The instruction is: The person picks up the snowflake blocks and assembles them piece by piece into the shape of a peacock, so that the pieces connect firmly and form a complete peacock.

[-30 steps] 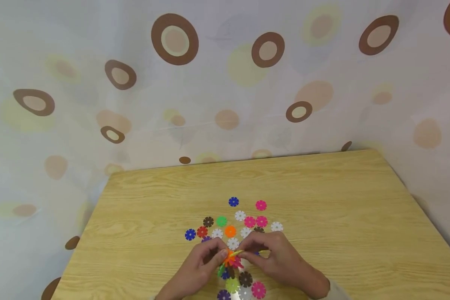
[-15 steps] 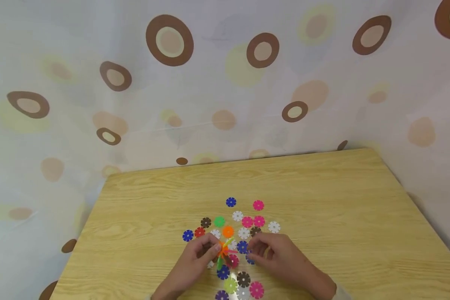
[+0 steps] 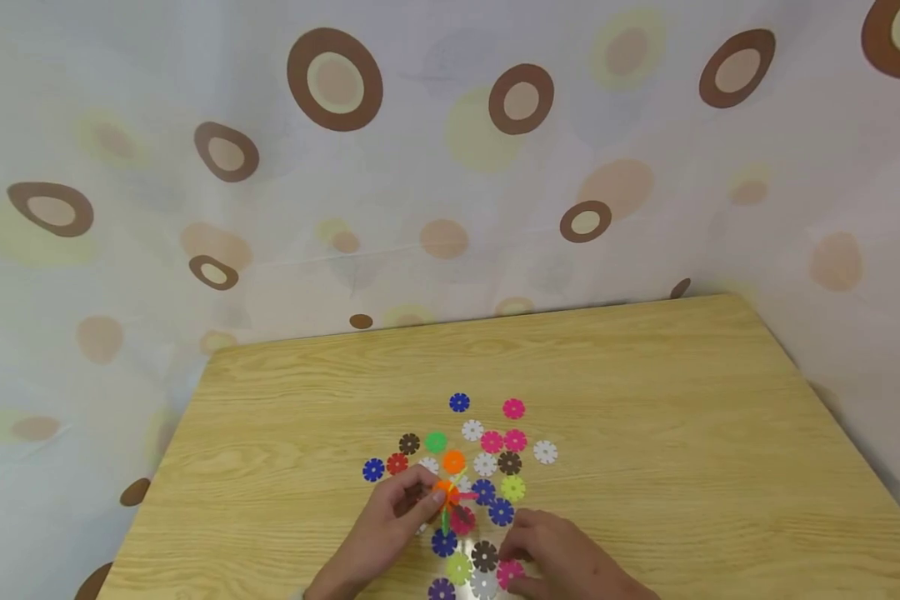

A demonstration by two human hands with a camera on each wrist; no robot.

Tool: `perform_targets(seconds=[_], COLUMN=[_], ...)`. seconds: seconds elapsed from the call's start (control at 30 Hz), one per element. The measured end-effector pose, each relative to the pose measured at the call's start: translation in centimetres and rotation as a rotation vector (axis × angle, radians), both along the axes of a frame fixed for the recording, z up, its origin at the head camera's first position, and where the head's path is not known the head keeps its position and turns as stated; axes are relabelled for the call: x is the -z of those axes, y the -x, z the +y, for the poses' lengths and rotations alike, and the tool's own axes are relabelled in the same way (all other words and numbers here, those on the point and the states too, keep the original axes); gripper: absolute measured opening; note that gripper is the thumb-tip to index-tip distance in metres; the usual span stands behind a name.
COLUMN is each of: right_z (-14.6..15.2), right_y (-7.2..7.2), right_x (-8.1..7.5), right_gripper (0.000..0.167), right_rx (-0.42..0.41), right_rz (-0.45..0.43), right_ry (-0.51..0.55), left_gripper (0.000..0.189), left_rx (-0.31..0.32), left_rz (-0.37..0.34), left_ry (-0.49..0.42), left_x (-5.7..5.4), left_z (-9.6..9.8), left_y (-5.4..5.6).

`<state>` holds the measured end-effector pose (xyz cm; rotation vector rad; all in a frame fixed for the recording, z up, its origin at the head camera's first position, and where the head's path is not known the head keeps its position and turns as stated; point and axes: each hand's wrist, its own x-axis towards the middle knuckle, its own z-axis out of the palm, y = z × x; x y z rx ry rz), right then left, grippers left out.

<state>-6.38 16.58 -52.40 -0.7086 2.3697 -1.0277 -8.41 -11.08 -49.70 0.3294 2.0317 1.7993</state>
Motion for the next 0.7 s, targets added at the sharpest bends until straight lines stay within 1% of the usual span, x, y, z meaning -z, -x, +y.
perform_targets(seconds=[0.07,0.17,0.2,0.23,0.3,0.37,0.4,0.47,0.53,0.6,0.67,0.7], right_z=[-0.1,-0.1,-0.2,-0.2,-0.3,-0.5,-0.5,-0.4,-0.2,0.1,0.3,0.3], right_y=[0.0,-0.1,-0.2,-0.2,-0.2,0.0,0.1,0.2,0.3,0.2,0.1,0.1], right_x=[0.2,0.4,0.3,0.2,-0.1,-0.6,-0.8,-1.1,-1.1,-1.1,-1.0,-0.9], right_gripper=[0.013,0.022,0.025,0.026,0.025,0.019,0.018,0.018,0.016,0.014,0.011,0.01], right_rx=[-0.001,-0.054,-0.081,-0.1,-0.124,-0.108,-0.087,-0.036,0.002,0.02,0.026,0.028], right_rz=[-0.01,0.064,0.108,0.142,0.167,0.104,0.049,-0.065,-0.133,-0.169,-0.167,-0.149], right_ry=[-0.004,-0.034,-0.049,-0.064,-0.082,-0.076,-0.061,-0.01,0.044,0.107,0.162,0.187], left_gripper=[0.021,0.022,0.022,0.022,0.022,0.022,0.022,0.023,0.023,0.023,0.022,0.022], left_rx=[0.0,-0.003,-0.005,-0.008,-0.011,-0.011,-0.01,-0.006,-0.002,-0.002,-0.006,-0.009], left_rz=[-0.006,-0.016,-0.022,-0.023,-0.023,-0.024,-0.02,-0.019,-0.018,-0.012,-0.008,-0.006], left_ry=[-0.003,-0.009,-0.014,-0.015,-0.017,-0.024,-0.023,-0.024,-0.024,-0.013,-0.004,0.001], left_x=[-0.1,-0.2,-0.2,-0.3,-0.3,-0.4,-0.4,-0.4,-0.3,-0.3,-0.2,-0.2], left_z=[0.0,0.1,0.1,0.1,0.1,0.1,0.2,0.2,0.3,0.3,0.2,0.2], left_y=[0.0,0.0,0.0,0.0,0.1,0.1,0.1,0.1,0.1,0.0,0.0,-0.1])
